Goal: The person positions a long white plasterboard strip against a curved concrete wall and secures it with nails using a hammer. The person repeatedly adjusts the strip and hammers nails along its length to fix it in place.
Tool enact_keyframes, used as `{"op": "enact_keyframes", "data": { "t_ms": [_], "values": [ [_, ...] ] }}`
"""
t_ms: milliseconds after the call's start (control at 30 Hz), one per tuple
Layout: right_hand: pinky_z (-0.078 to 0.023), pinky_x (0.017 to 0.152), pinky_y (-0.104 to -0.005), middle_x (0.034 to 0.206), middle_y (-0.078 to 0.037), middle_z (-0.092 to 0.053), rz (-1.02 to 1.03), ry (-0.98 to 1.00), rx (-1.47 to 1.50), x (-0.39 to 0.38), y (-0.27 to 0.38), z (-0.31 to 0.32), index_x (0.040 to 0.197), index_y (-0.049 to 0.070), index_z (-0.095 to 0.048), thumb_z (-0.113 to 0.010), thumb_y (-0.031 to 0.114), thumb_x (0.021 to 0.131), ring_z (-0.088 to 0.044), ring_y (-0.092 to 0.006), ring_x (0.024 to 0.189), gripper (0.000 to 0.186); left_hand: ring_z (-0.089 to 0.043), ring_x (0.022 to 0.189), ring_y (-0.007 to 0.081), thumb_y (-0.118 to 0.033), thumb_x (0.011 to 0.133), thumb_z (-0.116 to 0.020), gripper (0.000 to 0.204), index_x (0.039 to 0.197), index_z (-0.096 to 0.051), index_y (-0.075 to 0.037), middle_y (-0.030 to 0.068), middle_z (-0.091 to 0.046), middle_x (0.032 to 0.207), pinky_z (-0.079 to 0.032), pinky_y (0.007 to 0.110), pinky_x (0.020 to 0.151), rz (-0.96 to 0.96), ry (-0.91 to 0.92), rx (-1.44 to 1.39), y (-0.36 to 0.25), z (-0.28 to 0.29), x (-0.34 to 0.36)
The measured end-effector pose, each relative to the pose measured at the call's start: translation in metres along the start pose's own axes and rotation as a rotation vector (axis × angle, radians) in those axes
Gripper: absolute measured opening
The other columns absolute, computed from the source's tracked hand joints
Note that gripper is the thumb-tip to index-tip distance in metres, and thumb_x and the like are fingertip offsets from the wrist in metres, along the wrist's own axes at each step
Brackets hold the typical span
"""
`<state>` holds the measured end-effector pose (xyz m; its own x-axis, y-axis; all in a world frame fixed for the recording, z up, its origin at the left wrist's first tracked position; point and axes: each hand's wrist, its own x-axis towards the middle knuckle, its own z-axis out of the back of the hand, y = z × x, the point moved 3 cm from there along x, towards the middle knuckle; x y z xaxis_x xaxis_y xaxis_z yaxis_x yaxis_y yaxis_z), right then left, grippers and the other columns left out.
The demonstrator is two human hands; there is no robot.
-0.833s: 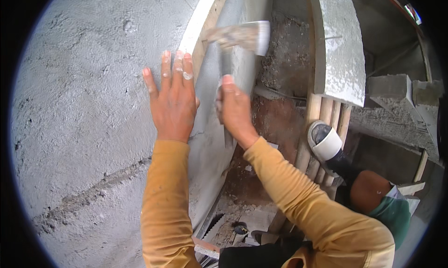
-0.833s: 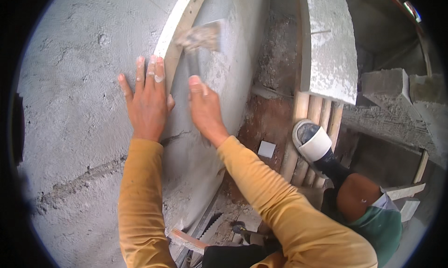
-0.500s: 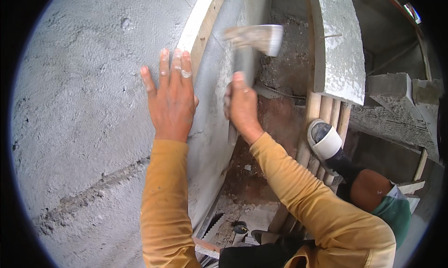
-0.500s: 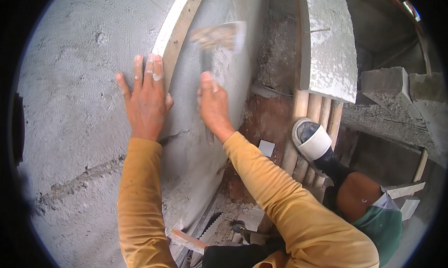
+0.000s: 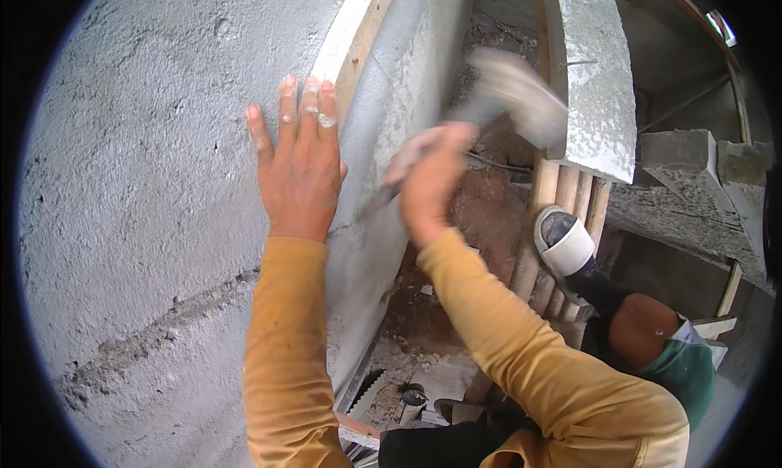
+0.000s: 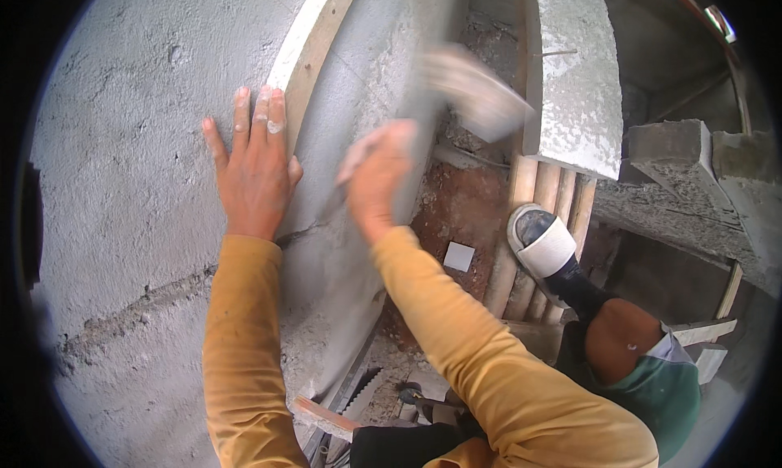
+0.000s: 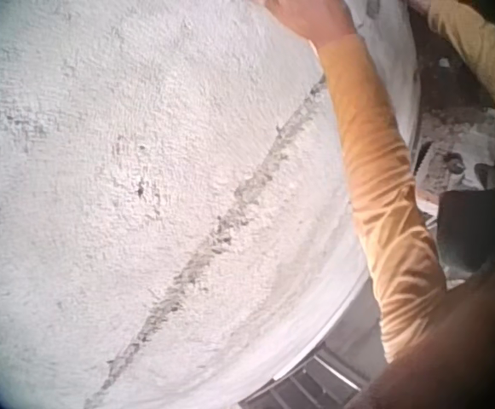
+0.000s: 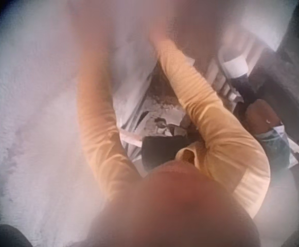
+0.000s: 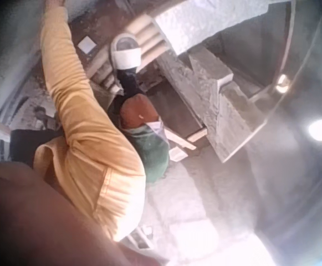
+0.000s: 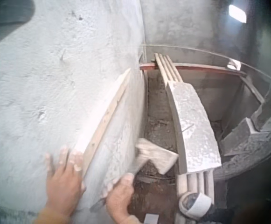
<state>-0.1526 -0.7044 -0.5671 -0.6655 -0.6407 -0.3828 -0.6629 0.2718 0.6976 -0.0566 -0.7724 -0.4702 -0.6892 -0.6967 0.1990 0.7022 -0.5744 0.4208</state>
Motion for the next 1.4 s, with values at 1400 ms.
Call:
{"op": "enact_keyframes", "data": {
  "t_ms": [1400],
  "values": [
    [-0.038, 0.042, -0.0292, 0.055, 0.000, -0.042, -0.097, 0.235, -0.634, 0.046, 0.034, 0.032, 0.076, 0.006, -0.048, -0.037, 0.054, 0.101, -0.043, -0.0106, 0.044, 0.055, -0.028, 0.143, 0.0171, -0.034, 0.085, -0.067, 0.069, 0.146, -0.038, -0.018, -0.0028, -0.039, 0.150, -0.011, 0.052, 0.120, 0.067, 0.083, 0.137, -0.004, 0.000, 0.003]
  ]
}}
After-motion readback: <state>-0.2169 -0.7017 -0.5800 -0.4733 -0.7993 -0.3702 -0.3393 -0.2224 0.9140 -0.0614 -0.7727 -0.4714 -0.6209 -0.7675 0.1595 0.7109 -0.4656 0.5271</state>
